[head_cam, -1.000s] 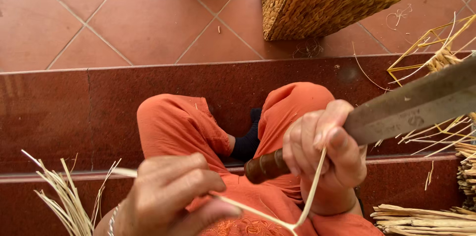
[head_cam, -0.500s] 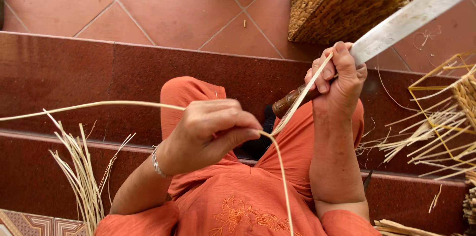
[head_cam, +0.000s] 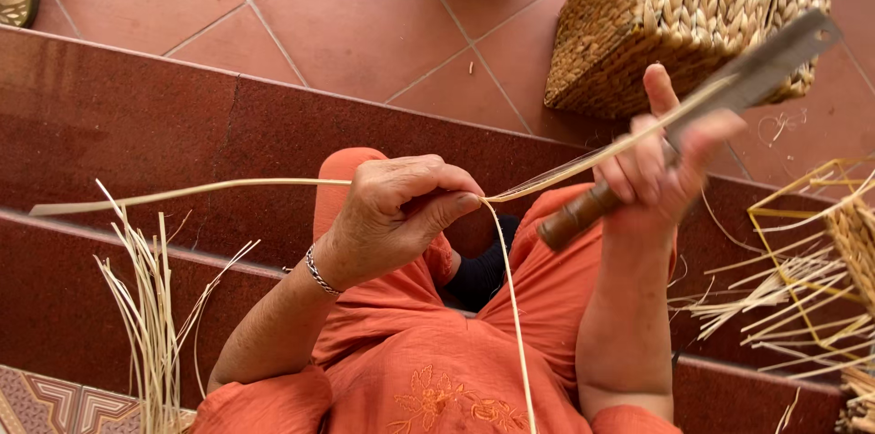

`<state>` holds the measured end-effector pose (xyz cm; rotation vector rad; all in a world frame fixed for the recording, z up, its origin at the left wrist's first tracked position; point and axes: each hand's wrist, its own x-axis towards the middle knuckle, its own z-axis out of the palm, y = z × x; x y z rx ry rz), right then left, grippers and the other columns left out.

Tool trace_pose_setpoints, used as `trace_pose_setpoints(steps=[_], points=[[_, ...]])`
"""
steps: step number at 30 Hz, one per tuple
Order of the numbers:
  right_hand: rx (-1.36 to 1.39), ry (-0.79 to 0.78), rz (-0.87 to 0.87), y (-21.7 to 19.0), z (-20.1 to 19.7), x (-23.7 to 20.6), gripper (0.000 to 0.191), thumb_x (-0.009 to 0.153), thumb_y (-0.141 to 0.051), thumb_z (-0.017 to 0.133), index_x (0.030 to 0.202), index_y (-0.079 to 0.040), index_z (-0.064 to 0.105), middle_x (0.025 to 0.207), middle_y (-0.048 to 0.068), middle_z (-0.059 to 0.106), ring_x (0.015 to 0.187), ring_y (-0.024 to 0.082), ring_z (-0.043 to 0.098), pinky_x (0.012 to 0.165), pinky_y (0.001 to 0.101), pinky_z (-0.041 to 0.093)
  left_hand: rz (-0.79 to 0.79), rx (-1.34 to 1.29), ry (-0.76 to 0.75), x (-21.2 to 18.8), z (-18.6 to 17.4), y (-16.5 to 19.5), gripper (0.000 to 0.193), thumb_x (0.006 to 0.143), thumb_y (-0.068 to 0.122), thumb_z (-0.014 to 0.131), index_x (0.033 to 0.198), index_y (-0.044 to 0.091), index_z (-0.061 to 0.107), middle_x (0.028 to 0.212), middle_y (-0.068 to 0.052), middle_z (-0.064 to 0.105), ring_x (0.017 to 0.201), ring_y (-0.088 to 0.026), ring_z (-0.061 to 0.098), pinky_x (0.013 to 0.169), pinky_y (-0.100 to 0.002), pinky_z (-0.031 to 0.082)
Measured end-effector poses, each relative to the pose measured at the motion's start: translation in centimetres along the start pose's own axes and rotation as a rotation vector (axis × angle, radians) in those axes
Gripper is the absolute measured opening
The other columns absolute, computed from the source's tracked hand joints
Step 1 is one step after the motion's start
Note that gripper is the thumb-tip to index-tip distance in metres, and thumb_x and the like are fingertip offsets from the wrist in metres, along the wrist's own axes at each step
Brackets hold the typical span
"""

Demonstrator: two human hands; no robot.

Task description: The person sits on the floor and uses a knife to shave thin strips from bamboo rods. They repeatedly hold the rod and draw the knife along its length to produce fine shavings.

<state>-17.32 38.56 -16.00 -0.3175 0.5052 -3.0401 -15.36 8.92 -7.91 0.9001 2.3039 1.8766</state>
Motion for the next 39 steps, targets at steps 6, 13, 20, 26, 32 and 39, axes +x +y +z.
trace_pose_setpoints(steps=[6,13,20,26,32,39], points=[[-0.589,-0.173,-0.135,4.5,6.8,-3.8,0.037,0.106,-0.027,0.066,0.131,0.0,0.06,0.062,0.0,0.057,0.046,0.008,0.047,0.044,0.0231,0.041,0.036,0.079,0.06,1.1,1.1,0.4,0.011,0.095,0.009,0.079,0.1,0.003,0.071,0.085,-0.005,0.071,0.068,-0.009,0.066,0.06,-0.023,0.053],[-0.954,0.168,-0.208,5.5,6.4,-4.6,0.006,0.105,0.0,0.061,0.101,-0.003,0.06,0.069,0.005,0.057,0.05,0.01,0.048,0.043,0.0239,0.039,-0.085,0.035,0.038,0.7,1.9,-0.8,0.016,0.093,0.013,0.081,0.098,0.004,0.07,0.084,-0.003,0.071,0.068,-0.01,0.068,0.06,-0.022,0.056],[-0.797,0.236,-0.267,4.6,1.6,-0.1,0.014,0.109,-0.004,0.061,0.095,-0.003,0.061,0.066,0.006,0.055,0.044,0.01,0.046,0.042,0.0265,0.042,-0.01,0.353,0.092,0.6,1.2,-5.3,0.012,0.101,0.021,0.074,0.095,0.011,0.07,0.081,0.002,0.061,0.076,-0.015,0.054,0.076,-0.032,0.038],[-0.836,0.349,-0.189,6.1,-1.3,2.2,0.017,0.105,-0.005,0.066,0.09,-0.006,0.058,0.064,0.005,0.055,0.044,0.01,0.045,0.041,0.0263,0.042,0.068,0.269,0.037,1.8,1.3,-8.2,0.012,0.103,0.027,0.07,0.098,0.016,0.07,0.085,0.006,0.06,0.085,-0.011,0.053,0.091,-0.031,0.033],[-0.886,0.422,-0.185,6.0,-3.5,3.6,0.018,0.104,-0.005,0.067,0.088,-0.007,0.058,0.064,0.005,0.057,0.044,0.01,0.046,0.041,0.0266,0.043,0.01,0.306,0.014,1.9,1.3,-9.1,0.013,0.098,0.027,0.073,0.094,0.014,0.076,0.077,0.005,0.061,0.076,-0.012,0.052,0.082,-0.033,0.036],[-0.918,0.483,-0.204,5.7,-6.8,4.3,0.021,0.103,-0.006,0.069,0.084,-0.007,0.058,0.063,0.004,0.057,0.044,0.009,0.047,0.04,0.0261,0.043,-0.226,0.05,0.04,1.5,0.8,-10.7,0.017,0.091,0.022,0.08,0.093,0.006,0.075,0.08,-0.001,0.069,0.066,-0.008,0.06,0.058,-0.024,0.051]])
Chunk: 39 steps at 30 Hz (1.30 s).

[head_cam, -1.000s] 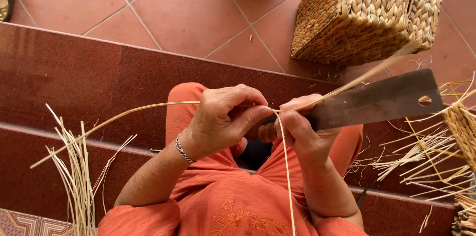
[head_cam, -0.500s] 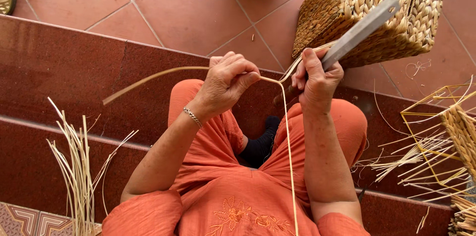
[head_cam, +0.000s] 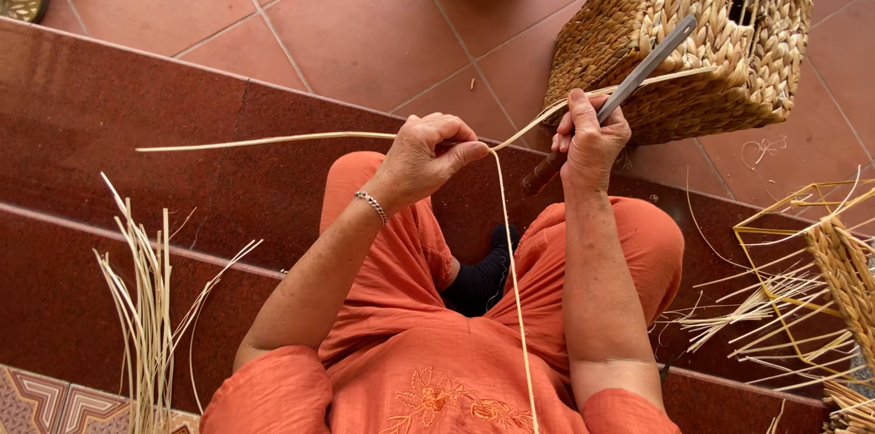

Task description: The person sits on the floor and uses a knife to shave thin strips from bamboo rods. They repeatedly hold the rod and draw the knife along its length to produce fine shavings.

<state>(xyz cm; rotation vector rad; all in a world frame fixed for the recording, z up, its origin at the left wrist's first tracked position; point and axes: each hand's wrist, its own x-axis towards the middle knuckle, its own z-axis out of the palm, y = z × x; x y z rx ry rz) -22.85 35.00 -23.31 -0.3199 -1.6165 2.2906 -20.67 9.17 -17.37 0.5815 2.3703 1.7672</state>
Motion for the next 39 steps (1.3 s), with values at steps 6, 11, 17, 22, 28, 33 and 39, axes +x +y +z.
trace_pose_setpoints(steps=[6,11,17,22,28,33,39], points=[[-0.051,0.062,0.023,1.3,0.0,0.8,0.022,0.101,-0.01,0.072,0.085,-0.006,0.058,0.062,0.004,0.059,0.042,0.009,0.046,0.038,0.0261,0.042,0.025,-0.123,-0.097,0.5,-0.2,-2.6,0.016,0.094,0.02,0.079,0.097,0.005,0.075,0.084,-0.001,0.066,0.073,-0.008,0.057,0.063,-0.024,0.049],[0.207,-0.223,0.155,-1.6,1.1,-0.7,0.033,0.101,-0.033,0.065,0.104,-0.002,0.073,0.057,0.003,0.059,0.04,0.007,0.047,0.038,0.0238,0.042,-0.004,-0.229,0.065,0.4,-0.8,-3.6,0.013,0.096,0.02,0.076,0.099,0.007,0.075,0.088,0.002,0.066,0.076,-0.006,0.057,0.067,-0.024,0.051],[-0.141,-0.436,-0.017,-2.5,4.6,-5.9,0.024,0.103,-0.024,0.068,0.109,-0.001,0.071,0.065,0.002,0.062,0.045,0.006,0.048,0.04,0.0207,0.037,0.031,-0.075,0.094,1.3,0.5,-3.0,0.012,0.095,0.018,0.078,0.099,0.006,0.076,0.086,0.0,0.067,0.074,-0.008,0.056,0.064,-0.026,0.049],[0.008,-0.424,0.042,-2.8,5.2,-5.6,0.012,0.103,-0.009,0.064,0.096,-0.001,0.068,0.068,0.005,0.065,0.044,0.006,0.046,0.041,0.0199,0.037,-0.022,-0.17,0.07,1.5,1.1,-3.4,0.014,0.094,0.019,0.077,0.099,0.006,0.075,0.087,0.0,0.066,0.075,-0.007,0.059,0.067,-0.025,0.052],[0.069,-0.338,0.261,-0.9,5.1,-3.0,0.012,0.097,-0.007,0.065,0.085,-0.005,0.063,0.061,0.005,0.06,0.038,0.007,0.044,0.035,0.0233,0.04,0.055,-0.172,-0.018,2.2,1.3,-5.1,0.016,0.095,0.02,0.076,0.103,0.006,0.074,0.091,0.001,0.063,0.079,-0.006,0.056,0.069,-0.023,0.05],[-0.019,-0.301,0.247,1.1,5.4,-1.6,0.016,0.098,-0.008,0.067,0.082,-0.004,0.063,0.06,0.004,0.06,0.038,0.007,0.044,0.035,0.0233,0.039,-0.002,-0.153,-0.02,2.3,0.6,-5.2,0.017,0.093,0.021,0.078,0.102,0.007,0.075,0.089,0.002,0.064,0.077,-0.006,0.054,0.067,-0.024,0.048],[-0.114,-0.285,0.264,1.5,6.8,-1.4,0.018,0.096,-0.012,0.07,0.08,-0.005,0.063,0.059,0.004,0.06,0.037,0.007,0.043,0.034,0.0229,0.036,-0.107,-0.208,-0.062,1.8,-1.3,-5.0,0.017,0.093,0.022,0.078,0.1,0.007,0.077,0.09,0.003,0.066,0.079,-0.005,0.056,0.071,-0.023,0.05]])
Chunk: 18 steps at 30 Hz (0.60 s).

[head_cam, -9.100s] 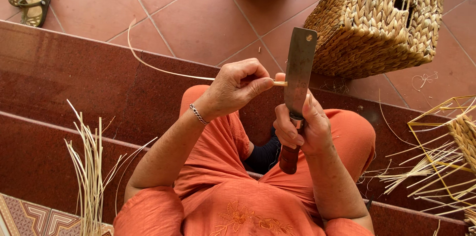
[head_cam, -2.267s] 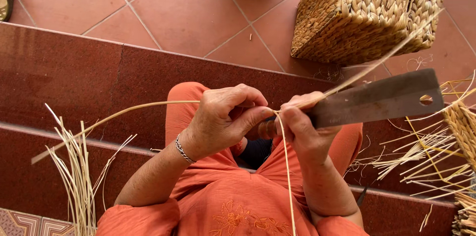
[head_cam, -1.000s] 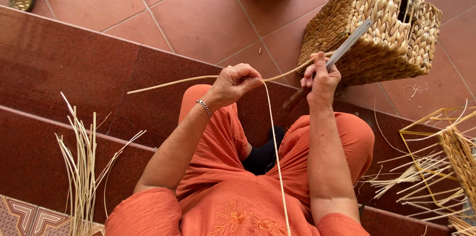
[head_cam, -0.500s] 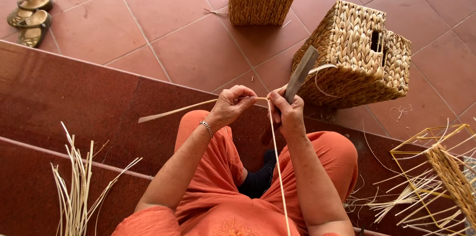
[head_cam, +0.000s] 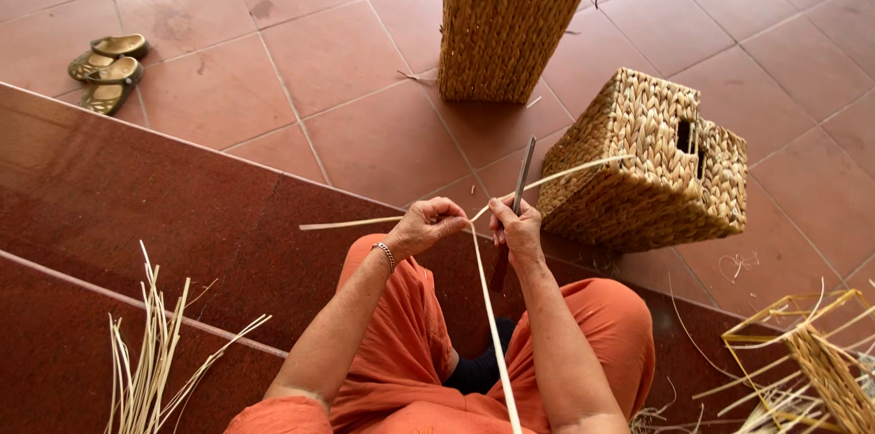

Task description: The person sits on the floor and uses a knife to shave thin strips from bamboo rods. They repeatedly hold the rod and draw the knife along its length to produce fine shavings.

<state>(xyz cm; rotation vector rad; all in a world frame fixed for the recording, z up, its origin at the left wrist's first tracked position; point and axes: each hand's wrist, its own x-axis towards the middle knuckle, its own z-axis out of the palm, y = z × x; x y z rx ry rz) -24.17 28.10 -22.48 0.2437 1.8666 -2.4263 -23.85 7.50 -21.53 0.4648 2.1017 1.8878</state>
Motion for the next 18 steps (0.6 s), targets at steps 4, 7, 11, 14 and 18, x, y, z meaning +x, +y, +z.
trace_pose_setpoints(steps=[4,7,11,14,18], points=[[-0.026,0.005,0.016,-0.2,1.0,0.0,0.02,0.095,-0.013,0.071,0.078,-0.006,0.063,0.057,0.004,0.059,0.036,0.007,0.044,0.033,0.0226,0.034,-0.085,-0.132,-0.061,-0.2,-0.4,0.5,0.018,0.092,0.023,0.079,0.1,0.007,0.074,0.088,0.004,0.067,0.083,-0.004,0.059,0.076,-0.023,0.052],[-0.046,0.02,0.016,-0.3,1.5,0.2,0.019,0.094,-0.013,0.07,0.078,-0.007,0.063,0.056,0.004,0.06,0.035,0.008,0.044,0.033,0.0228,0.034,-0.101,-0.162,-0.089,-0.1,-0.8,1.1,0.019,0.093,0.024,0.078,0.101,0.007,0.075,0.09,0.004,0.069,0.086,-0.005,0.061,0.08,-0.023,0.053],[-0.103,0.072,0.029,-0.5,1.5,0.3,0.02,0.094,-0.014,0.071,0.078,-0.007,0.062,0.058,0.004,0.061,0.036,0.009,0.044,0.033,0.0238,0.034,-0.177,-0.069,-0.103,0.1,-1.1,2.0,0.018,0.091,0.024,0.078,0.1,0.008,0.076,0.089,0.003,0.072,0.085,-0.006,0.065,0.08,-0.024,0.058],[-0.108,0.083,0.046,-1.0,1.4,0.6,0.021,0.095,-0.02,0.071,0.083,-0.005,0.062,0.059,0.004,0.062,0.038,0.009,0.046,0.034,0.025,0.036,-0.152,-0.138,-0.092,0.0,-1.4,2.4,0.018,0.095,0.024,0.077,0.102,0.007,0.077,0.089,0.003,0.073,0.086,-0.006,0.063,0.079,-0.023,0.054],[0.127,-0.112,0.12,-1.6,0.8,1.0,0.05,0.096,-0.046,0.063,0.12,-0.002,0.064,0.057,0.003,0.058,0.036,0.008,0.04,0.036,0.026,0.039,-0.025,-0.05,0.139,0.7,-2.8,2.4,0.012,0.094,0.02,0.074,0.097,0.009,0.077,0.088,0.004,0.074,0.082,-0.006,0.063,0.074,-0.023,0.055]])
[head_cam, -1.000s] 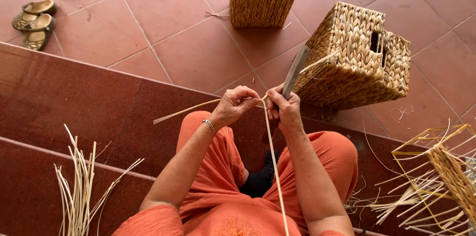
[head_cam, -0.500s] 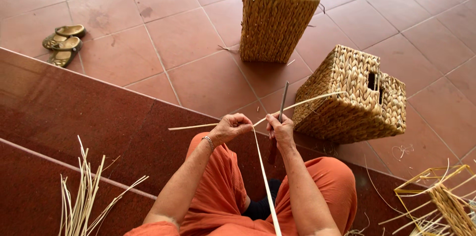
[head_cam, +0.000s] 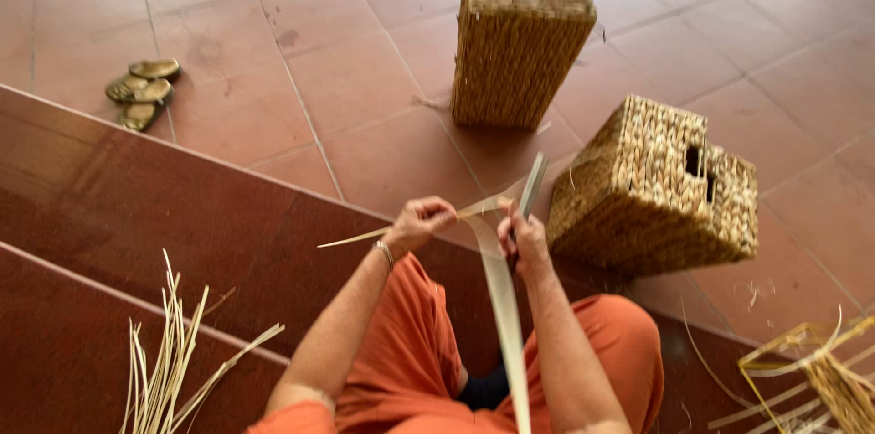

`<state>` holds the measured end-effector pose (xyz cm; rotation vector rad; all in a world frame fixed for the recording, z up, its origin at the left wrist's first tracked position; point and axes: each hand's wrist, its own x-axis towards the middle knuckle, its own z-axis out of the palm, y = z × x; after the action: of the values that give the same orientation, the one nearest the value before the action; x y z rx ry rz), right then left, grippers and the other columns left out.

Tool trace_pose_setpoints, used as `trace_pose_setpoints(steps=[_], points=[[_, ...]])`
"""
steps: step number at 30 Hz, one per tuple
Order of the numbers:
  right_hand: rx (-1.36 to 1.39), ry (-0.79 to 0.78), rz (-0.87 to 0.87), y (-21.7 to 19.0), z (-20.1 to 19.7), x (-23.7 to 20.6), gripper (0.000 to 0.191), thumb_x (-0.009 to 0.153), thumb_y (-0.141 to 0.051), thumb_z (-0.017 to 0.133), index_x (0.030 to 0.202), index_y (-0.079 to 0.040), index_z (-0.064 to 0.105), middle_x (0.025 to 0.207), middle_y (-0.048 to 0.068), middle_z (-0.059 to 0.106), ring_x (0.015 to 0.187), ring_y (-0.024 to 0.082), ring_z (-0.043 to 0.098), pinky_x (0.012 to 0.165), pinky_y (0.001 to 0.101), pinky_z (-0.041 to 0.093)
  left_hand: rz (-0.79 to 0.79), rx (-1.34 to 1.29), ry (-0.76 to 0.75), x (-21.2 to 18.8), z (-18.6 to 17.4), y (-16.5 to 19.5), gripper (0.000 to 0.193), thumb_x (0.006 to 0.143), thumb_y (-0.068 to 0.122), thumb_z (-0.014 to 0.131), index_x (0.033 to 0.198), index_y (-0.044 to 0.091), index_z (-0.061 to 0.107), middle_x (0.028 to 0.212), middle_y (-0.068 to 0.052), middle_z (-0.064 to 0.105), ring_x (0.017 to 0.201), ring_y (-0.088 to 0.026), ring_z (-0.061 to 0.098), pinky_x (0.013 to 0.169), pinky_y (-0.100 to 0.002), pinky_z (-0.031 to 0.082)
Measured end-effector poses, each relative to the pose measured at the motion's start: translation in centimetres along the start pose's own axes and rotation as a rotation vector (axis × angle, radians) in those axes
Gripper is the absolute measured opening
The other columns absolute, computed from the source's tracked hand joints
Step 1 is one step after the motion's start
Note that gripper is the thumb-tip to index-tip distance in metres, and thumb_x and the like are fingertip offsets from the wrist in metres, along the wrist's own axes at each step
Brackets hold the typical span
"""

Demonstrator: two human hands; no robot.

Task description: The person sits on the floor and uses a knife to shave thin strips from bamboo rods. They repeatedly hold the rod and draw the knife along its length to produce fine shavings.

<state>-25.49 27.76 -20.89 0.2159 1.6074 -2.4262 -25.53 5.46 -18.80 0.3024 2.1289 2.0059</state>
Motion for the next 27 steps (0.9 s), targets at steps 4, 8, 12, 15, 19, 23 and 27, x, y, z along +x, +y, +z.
trace_pose_setpoints(steps=[4,8,12,15,19,23,27], points=[[0.176,-0.285,0.06,-0.5,-0.5,-1.3,0.068,0.102,-0.055,0.05,0.144,-0.002,0.051,0.067,0.006,0.059,0.041,0.008,0.039,0.043,0.0255,0.041,0.033,0.073,0.151,0.4,0.0,-0.6,0.01,0.096,0.017,0.073,0.097,0.008,0.076,0.084,0.005,0.067,0.076,-0.005,0.056,0.067,-0.023,0.048],[0.306,-0.393,0.106,-1.3,0.3,-3.5,0.057,0.109,-0.049,0.048,0.144,-0.004,0.048,0.069,0.008,0.057,0.043,0.008,0.037,0.044,0.0251,0.039,0.121,0.241,0.191,-0.8,1.8,0.4,0.011,0.095,0.017,0.076,0.096,0.006,0.077,0.084,0.003,0.058,0.07,-0.007,0.05,0.062,-0.026,0.045],[0.311,-0.436,0.063,-2.3,0.7,-5.6,0.046,0.109,-0.036,0.051,0.139,-0.001,0.052,0.07,0.008,0.056,0.042,0.007,0.036,0.041,0.0241,0.037,0.143,0.288,0.185,-2.5,3.8,3.3,0.011,0.094,0.017,0.076,0.094,0.006,0.076,0.081,0.002,0.058,0.066,-0.008,0.05,0.059,-0.026,0.044],[0.317,-0.387,-0.031,-3.3,0.9,-7.4,0.037,0.11,-0.03,0.054,0.131,0.001,0.053,0.067,0.009,0.055,0.04,0.009,0.036,0.04,0.0258,0.037,0.257,0.32,0.166,-4.1,4.3,5.7,0.008,0.093,0.014,0.077,0.093,0.006,0.076,0.083,0.001,0.06,0.066,-0.008,0.052,0.059,-0.026,0.046],[0.262,-0.302,-0.22,-4.5,2.2,-10.6,0.036,0.11,-0.026,0.052,0.128,0.005,0.056,0.06,0.007,0.054,0.038,0.01,0.04,0.038,0.0254,0.038,0.445,0.353,0.107,-6.7,5.0,8.9,0.007,0.094,0.01,0.079,0.095,0.005,0.074,0.084,-0.003,0.058,0.068,-0.012,0.053,0.06,-0.028,0.045],[0.145,-0.299,-0.352,-5.0,2.8,-15.1,0.026,0.116,-0.018,0.054,0.11,0.006,0.06,0.06,0.011,0.059,0.038,0.011,0.046,0.041,0.0248,0.039,0.653,0.388,0.025,-9.6,5.7,12.8,0.01,0.094,0.008,0.079,0.098,0.005,0.07,0.087,-0.004,0.059,0.075,-0.016,0.056,0.065,-0.03,0.046],[0.329,-0.468,-0.304,-7.0,3.4,-19.1,0.016,0.113,-0.014,0.058,0.109,0.002,0.061,0.072,0.013,0.06,0.049,0.015,0.051,0.041,0.0265,0.041,0.7,0.413,-0.07,-12.8,5.9,16.6,0.014,0.091,0.006,0.08,0.098,0.004,0.068,0.087,-0.005,0.059,0.074,-0.018,0.053,0.066,-0.033,0.043]])
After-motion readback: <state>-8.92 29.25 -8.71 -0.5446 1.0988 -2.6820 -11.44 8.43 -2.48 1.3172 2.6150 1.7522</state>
